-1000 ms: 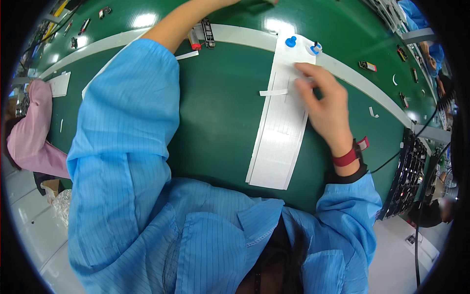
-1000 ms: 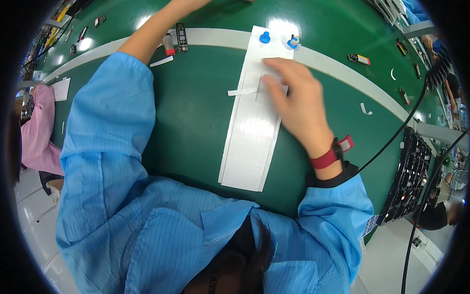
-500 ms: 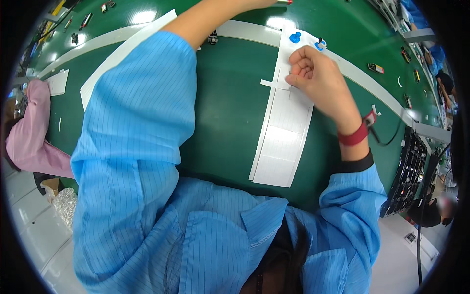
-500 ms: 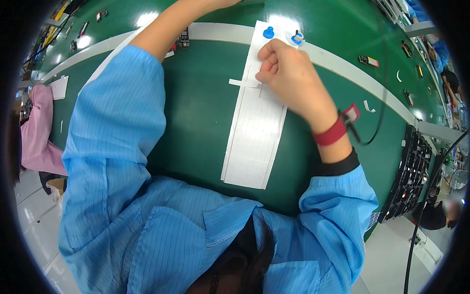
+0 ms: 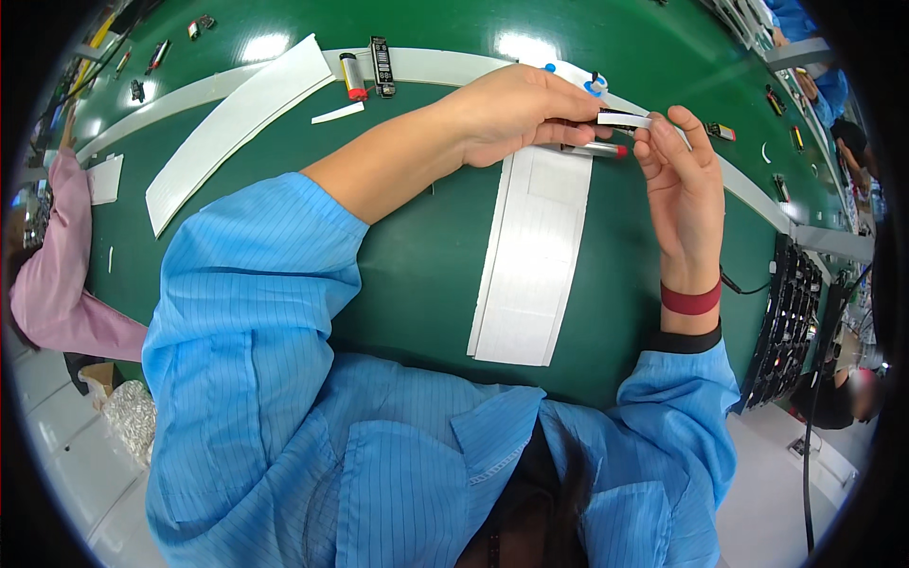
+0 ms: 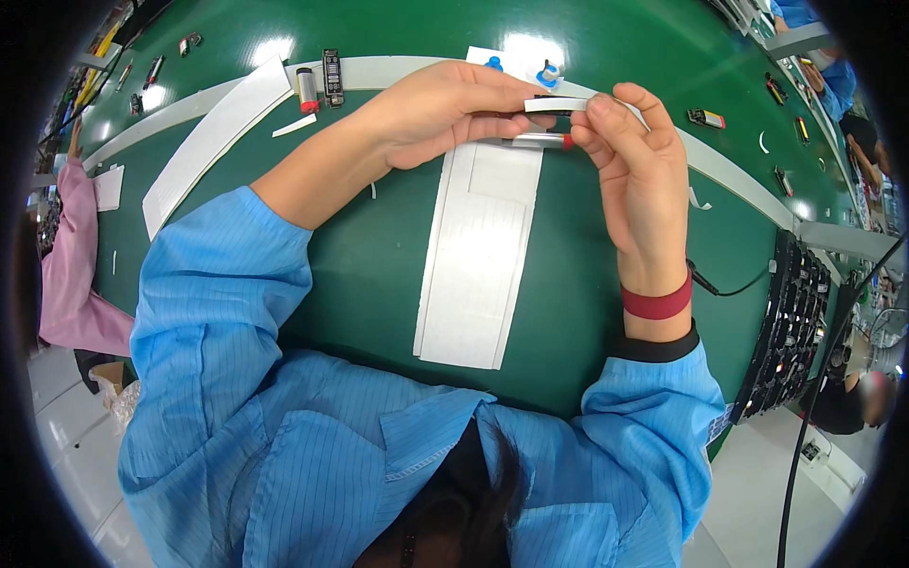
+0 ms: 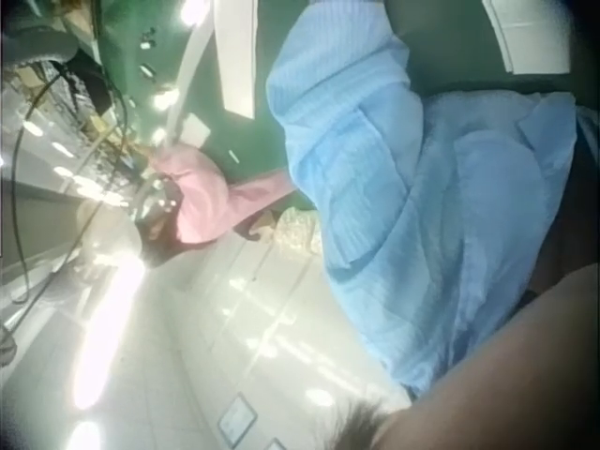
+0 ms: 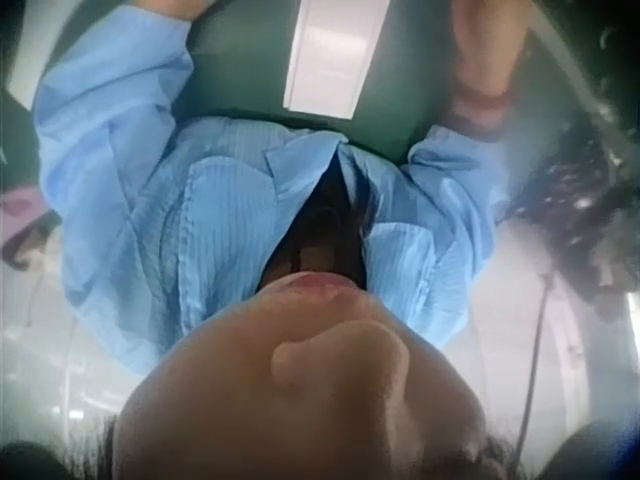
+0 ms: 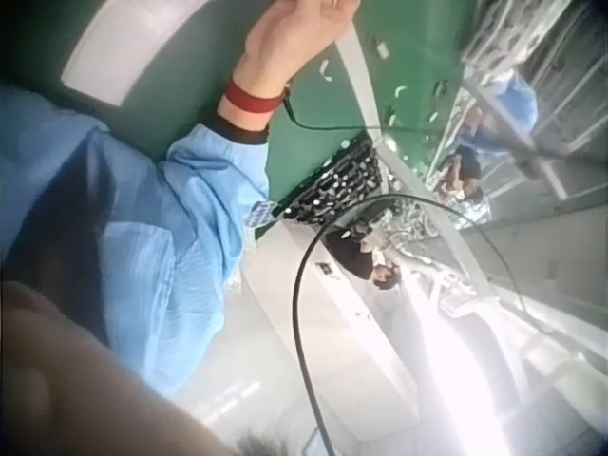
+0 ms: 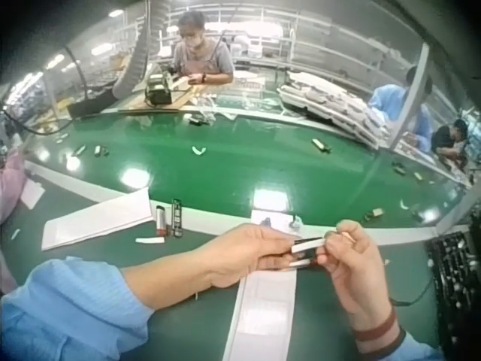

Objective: The person picks up a circuit board and a battery, aligns them, and wraps a piece of tape around the components. The assembled unit is then placed onto a white strip on the workbench.

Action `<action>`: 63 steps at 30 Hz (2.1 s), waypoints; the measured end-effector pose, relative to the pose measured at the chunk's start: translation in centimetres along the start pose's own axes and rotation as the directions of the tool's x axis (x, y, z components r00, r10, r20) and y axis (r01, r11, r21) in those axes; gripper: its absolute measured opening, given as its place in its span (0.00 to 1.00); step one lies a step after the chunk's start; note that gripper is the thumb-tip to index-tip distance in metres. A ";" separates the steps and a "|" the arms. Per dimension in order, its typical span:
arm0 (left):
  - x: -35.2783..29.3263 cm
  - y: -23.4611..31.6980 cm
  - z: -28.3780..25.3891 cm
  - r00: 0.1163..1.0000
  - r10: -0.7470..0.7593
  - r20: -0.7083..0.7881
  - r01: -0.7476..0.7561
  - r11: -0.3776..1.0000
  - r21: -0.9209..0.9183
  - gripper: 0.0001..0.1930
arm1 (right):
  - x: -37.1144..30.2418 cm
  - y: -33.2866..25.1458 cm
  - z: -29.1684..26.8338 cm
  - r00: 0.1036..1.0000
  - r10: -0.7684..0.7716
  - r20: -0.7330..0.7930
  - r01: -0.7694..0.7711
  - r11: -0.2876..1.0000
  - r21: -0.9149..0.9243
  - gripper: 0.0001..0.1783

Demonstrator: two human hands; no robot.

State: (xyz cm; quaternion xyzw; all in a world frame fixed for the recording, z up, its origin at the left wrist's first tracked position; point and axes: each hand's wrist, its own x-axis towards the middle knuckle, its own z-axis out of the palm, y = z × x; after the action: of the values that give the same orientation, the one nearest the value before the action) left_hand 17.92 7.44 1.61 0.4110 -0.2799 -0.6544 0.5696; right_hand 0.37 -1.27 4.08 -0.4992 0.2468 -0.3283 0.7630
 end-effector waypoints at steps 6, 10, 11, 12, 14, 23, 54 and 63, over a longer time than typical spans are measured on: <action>-0.2 -0.6 0.3 1.000 -0.009 0.011 0.010 0.988 -0.154 0.16 | 0.5 1.2 -0.9 0.999 -0.043 -0.031 0.042 0.999 -0.021 0.09; -0.5 -0.5 0.2 1.000 0.012 0.027 -0.009 0.994 -0.110 0.18 | 0.3 1.5 -1.2 0.999 -0.040 -0.017 0.038 0.992 -0.124 0.06; -0.6 -0.5 0.2 0.998 0.010 0.054 -0.004 0.993 -0.116 0.18 | 0.2 1.7 -1.1 0.998 -0.053 -0.035 0.047 0.989 -0.141 0.06; -0.6 -0.6 0.2 0.997 0.008 0.081 0.002 0.992 -0.123 0.18 | 0.2 1.8 -1.0 0.997 -0.065 -0.052 0.056 0.986 -0.159 0.06; -0.6 -0.4 0.1 0.995 0.014 0.099 -0.002 0.993 -0.120 0.18 | 0.1 1.8 -0.8 0.995 -0.083 -0.054 0.074 0.985 -0.158 0.06; -0.6 -0.6 -0.2 0.993 0.024 0.119 -0.011 0.994 -0.107 0.18 | 0.2 2.0 -0.3 0.985 -0.150 -0.081 0.131 0.971 -0.198 0.08; -0.7 -0.5 0.0 0.992 0.016 0.127 -0.002 0.993 -0.115 0.19 | -0.1 2.1 -0.3 0.976 -0.197 -0.095 0.175 0.963 -0.205 0.10; -0.4 -0.8 -0.2 0.987 0.042 0.152 -0.027 0.994 -0.105 0.19 | -0.1 2.3 -0.3 0.974 -0.218 -0.068 0.198 0.953 -0.229 0.10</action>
State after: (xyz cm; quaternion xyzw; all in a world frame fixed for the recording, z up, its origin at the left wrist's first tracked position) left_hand 17.71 8.01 0.94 0.3244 -0.2960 -0.6878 0.5780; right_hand 0.61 -0.72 1.85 -0.5884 0.2628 -0.4001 0.6517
